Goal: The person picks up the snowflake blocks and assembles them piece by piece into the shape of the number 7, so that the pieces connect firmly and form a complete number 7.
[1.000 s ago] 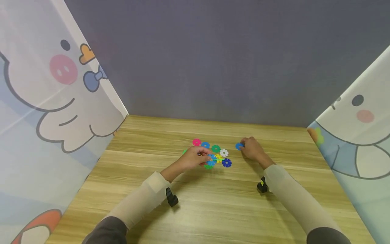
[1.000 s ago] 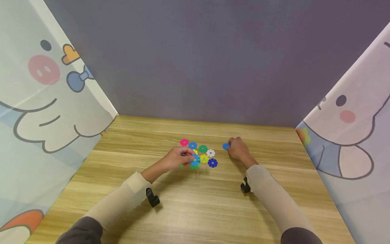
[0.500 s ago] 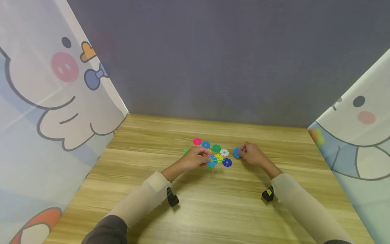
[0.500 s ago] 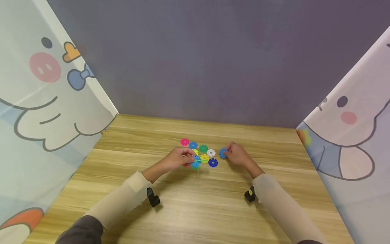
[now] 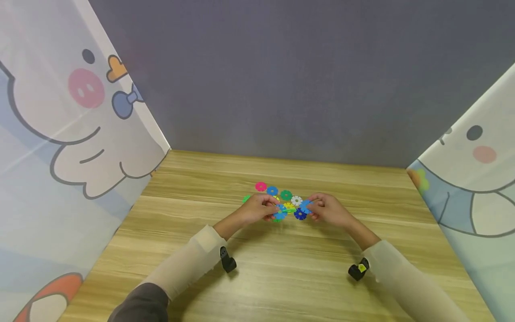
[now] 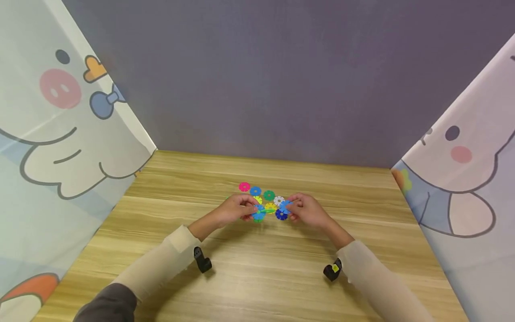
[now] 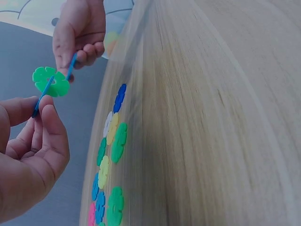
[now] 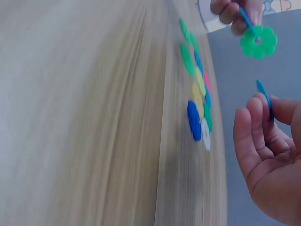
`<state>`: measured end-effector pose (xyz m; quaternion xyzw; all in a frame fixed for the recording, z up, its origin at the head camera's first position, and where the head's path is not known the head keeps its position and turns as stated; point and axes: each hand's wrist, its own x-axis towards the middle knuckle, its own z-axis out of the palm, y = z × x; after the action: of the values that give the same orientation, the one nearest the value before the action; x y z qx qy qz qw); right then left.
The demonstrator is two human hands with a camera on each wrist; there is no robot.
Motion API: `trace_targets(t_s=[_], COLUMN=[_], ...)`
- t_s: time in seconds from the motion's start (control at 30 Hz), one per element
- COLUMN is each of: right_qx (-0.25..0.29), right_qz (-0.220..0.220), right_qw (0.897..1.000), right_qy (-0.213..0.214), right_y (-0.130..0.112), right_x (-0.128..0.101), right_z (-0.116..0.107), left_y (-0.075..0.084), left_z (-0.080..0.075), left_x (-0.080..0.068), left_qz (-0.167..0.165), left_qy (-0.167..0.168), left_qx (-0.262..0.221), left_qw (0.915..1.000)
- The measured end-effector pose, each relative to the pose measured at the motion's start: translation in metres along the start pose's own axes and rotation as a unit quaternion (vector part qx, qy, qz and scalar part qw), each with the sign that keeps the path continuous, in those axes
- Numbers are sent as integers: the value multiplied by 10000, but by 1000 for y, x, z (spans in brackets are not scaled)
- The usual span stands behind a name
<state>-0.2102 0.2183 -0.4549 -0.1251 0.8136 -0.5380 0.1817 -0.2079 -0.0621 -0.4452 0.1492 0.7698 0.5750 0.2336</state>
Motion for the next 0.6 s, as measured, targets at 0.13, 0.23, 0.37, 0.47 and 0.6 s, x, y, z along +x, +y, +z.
trace_targets(t_s=[0.13, 0.23, 0.37, 0.47, 0.6], right_qx=[270, 331, 433, 525, 621], right_qz=[96, 116, 105, 123, 182], right_qw=[9995, 9993, 9989, 9984, 9978], right_qy=[-99, -146, -165, -153, -140], right_y=[-4, -6, -8, -9, -8], right_x=[-4, -6, -7, -8, -7], right_z=[6, 8, 12, 14, 15], left_y=[0, 0, -1, -2, -2], left_z=[0, 1, 2, 2, 2], left_x=[1, 2, 4, 4, 4], left_qz=[-139, -188, -172, -170, -183], left_qy=[-27, -33, -70, -73, -72], left_qx=[-238, -322, -339, -333, -332], left_qw=[9996, 9993, 9993, 9993, 9993])
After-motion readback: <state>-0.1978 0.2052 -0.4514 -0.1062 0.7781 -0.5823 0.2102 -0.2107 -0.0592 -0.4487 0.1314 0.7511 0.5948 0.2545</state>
